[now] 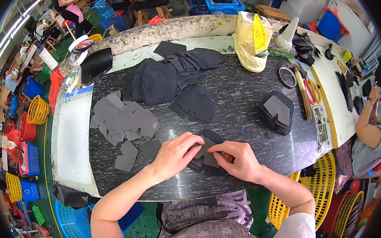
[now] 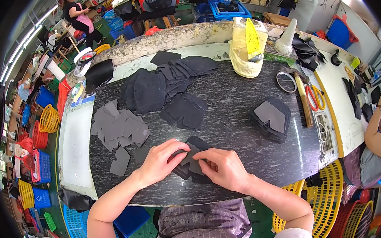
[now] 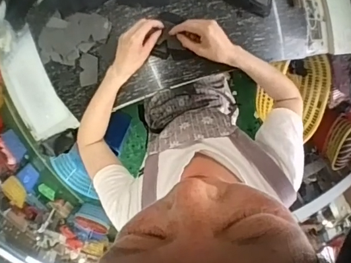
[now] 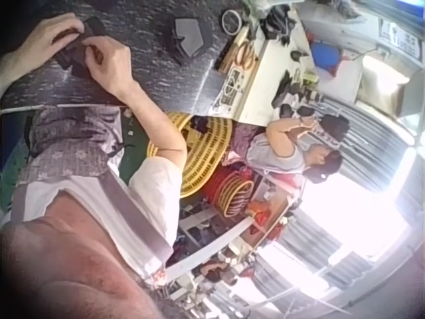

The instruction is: Sorting and inspecting black fabric shoe components at a workbench in a shoe manufacturing facility.

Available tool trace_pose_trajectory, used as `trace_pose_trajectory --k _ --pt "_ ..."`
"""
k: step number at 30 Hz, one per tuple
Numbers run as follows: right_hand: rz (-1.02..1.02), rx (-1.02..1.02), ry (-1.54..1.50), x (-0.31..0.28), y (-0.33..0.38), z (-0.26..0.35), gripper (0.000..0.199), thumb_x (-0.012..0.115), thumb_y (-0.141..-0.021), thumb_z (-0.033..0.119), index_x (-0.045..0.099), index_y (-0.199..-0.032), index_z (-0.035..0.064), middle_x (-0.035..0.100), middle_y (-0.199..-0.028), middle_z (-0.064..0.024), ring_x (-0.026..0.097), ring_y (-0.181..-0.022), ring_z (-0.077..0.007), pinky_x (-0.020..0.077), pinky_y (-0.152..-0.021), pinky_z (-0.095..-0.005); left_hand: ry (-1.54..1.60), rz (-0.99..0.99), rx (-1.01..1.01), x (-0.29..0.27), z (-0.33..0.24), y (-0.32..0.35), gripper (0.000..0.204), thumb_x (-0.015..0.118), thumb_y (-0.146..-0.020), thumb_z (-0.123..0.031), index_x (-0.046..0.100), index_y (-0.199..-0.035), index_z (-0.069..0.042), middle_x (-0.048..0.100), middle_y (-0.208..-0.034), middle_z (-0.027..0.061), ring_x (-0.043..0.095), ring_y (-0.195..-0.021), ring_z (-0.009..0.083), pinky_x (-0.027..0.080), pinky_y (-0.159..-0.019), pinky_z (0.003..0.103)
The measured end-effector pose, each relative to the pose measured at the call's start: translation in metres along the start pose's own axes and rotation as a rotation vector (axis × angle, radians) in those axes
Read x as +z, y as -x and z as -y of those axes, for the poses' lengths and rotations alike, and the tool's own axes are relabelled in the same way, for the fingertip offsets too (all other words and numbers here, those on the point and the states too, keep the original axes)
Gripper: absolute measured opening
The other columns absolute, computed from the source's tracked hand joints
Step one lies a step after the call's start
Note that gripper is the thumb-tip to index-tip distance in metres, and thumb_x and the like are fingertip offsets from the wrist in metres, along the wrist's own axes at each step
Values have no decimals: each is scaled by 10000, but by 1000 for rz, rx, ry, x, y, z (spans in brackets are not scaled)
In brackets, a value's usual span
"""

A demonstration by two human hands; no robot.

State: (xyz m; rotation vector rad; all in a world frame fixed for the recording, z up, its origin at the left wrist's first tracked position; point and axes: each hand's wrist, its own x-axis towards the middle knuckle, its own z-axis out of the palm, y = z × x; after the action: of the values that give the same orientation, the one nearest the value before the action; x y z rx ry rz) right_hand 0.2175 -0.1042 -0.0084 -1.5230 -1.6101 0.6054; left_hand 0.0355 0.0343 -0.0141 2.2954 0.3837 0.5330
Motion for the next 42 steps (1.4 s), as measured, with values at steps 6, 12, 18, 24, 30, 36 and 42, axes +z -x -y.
trace_pose_trajectory --k 6,12,18,24,30,36,42 --pt "-29 24 -29 1 2 1 163 669 -867 19 717 -1021 44 663 -753 -79 621 -581 -142 501 -548 -279 -69 -30 38 3 0 2 145 647 -919 -88 599 -1055 -99 632 -903 61 656 -667 287 516 -553 390" --pt "9 264 -220 -5 1 1 151 680 -882 52 729 -1025 45 696 -765 -74 641 -607 -103 520 -570 -270 -23 -11 -2 3 -2 0 127 640 -926 -96 607 -1049 -104 644 -905 55 661 -673 274 519 -563 373" --pt "24 158 -114 -3 1 2 145 691 -862 56 734 -1001 54 703 -782 -82 643 -595 -121 520 -561 -271 30 11 -50 1 -1 -1 119 649 -917 -91 616 -1032 -98 650 -906 53 666 -678 259 518 -573 365" --pt "34 -185 346 -8 1 2 207 764 -772 132 725 -975 117 629 -742 -37 605 -583 -179 490 -529 -316 -66 47 -32 3 -3 -2 206 707 -833 -22 638 -1021 -72 622 -897 64 644 -717 226 512 -619 340" --pt "87 -478 604 9 32 9 309 782 -718 147 719 -1020 114 641 -1068 -22 601 -867 -198 472 -745 -331 -269 45 371 7 -2 -1 330 698 -723 -25 618 -1042 5 576 -1185 163 569 -1149 337 500 -937 440" --pt "96 -348 307 3 26 10 279 721 -694 74 663 -967 70 634 -1086 -28 595 -932 -221 458 -817 -350 -236 35 298 8 -6 6 334 690 -741 10 632 -1070 10 582 -1215 150 575 -1169 329 518 -947 412" --pt "186 -489 257 2 40 -4 278 715 -657 39 636 -921 72 626 -1141 -66 593 -926 -229 472 -790 -344 -302 7 294 14 -7 11 345 686 -742 11 633 -1083 11 581 -1232 153 573 -1183 329 529 -937 407"
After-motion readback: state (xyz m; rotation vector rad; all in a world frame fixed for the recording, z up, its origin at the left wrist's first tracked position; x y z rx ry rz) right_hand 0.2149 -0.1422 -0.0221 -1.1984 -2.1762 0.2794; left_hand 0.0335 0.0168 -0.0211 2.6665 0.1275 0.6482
